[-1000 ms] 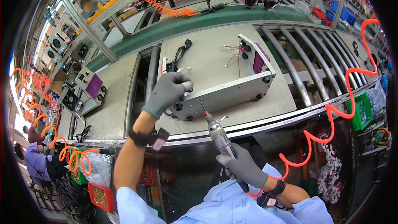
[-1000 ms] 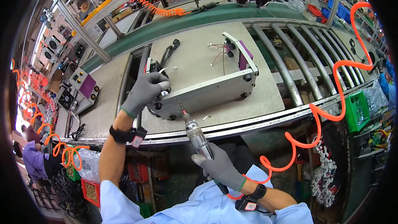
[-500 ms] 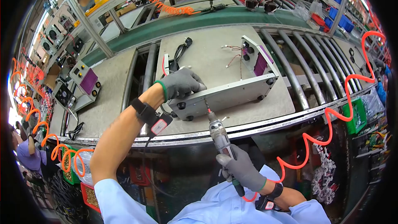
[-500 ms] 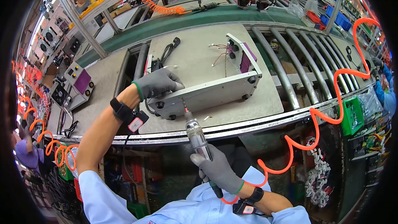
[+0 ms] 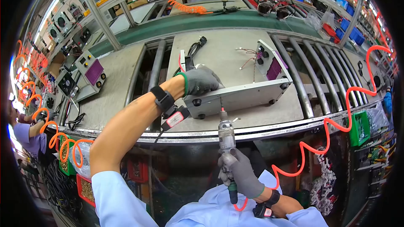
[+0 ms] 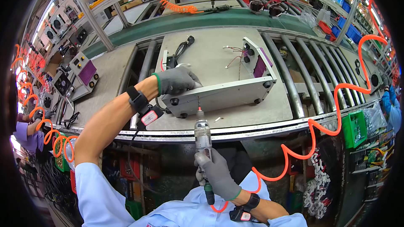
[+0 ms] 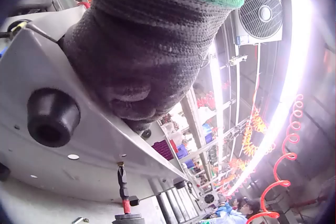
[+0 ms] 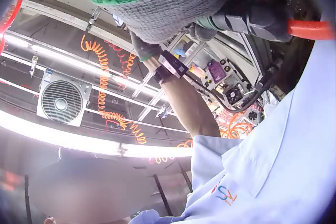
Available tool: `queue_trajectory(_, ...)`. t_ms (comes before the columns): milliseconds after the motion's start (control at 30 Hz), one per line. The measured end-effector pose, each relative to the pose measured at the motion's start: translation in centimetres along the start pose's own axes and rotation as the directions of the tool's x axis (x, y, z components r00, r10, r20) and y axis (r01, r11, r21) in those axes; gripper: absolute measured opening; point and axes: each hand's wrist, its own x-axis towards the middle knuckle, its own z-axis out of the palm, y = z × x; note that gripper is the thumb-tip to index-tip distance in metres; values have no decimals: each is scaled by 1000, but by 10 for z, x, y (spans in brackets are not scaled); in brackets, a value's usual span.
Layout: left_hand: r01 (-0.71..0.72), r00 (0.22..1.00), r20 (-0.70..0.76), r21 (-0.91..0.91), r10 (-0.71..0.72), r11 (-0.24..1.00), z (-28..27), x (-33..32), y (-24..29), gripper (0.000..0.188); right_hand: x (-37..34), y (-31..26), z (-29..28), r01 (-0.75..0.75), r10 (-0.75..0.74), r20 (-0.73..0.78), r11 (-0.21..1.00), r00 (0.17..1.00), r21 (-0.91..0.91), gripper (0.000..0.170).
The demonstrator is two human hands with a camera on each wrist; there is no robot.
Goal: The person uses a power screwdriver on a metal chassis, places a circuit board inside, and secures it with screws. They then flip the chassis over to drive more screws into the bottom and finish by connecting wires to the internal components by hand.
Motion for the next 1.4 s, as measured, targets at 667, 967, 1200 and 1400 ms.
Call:
queue_trajectory(667,-166,982,113,155,149,974,-10,22,-12,26,-15,-17,-9,54,-61,-24,974,998,-221,35)
queue_trajectory(967,-416,734,-367,423,572,805,130,-39,-2,12,-41,10,-65,4,-66,-152,926,986,-376,41)
queue_trajectory(1200,-225,791,-376,555,482,801,191,23,-30,10,-54,24,-93,-48,-45,-248,934,968,-354,41)
queue_trajectory(1400,-379,850,-463,-207,251,902,183,-2,-24,17,-58,16,-89,-56,-48,-267,928,963,-369,46)
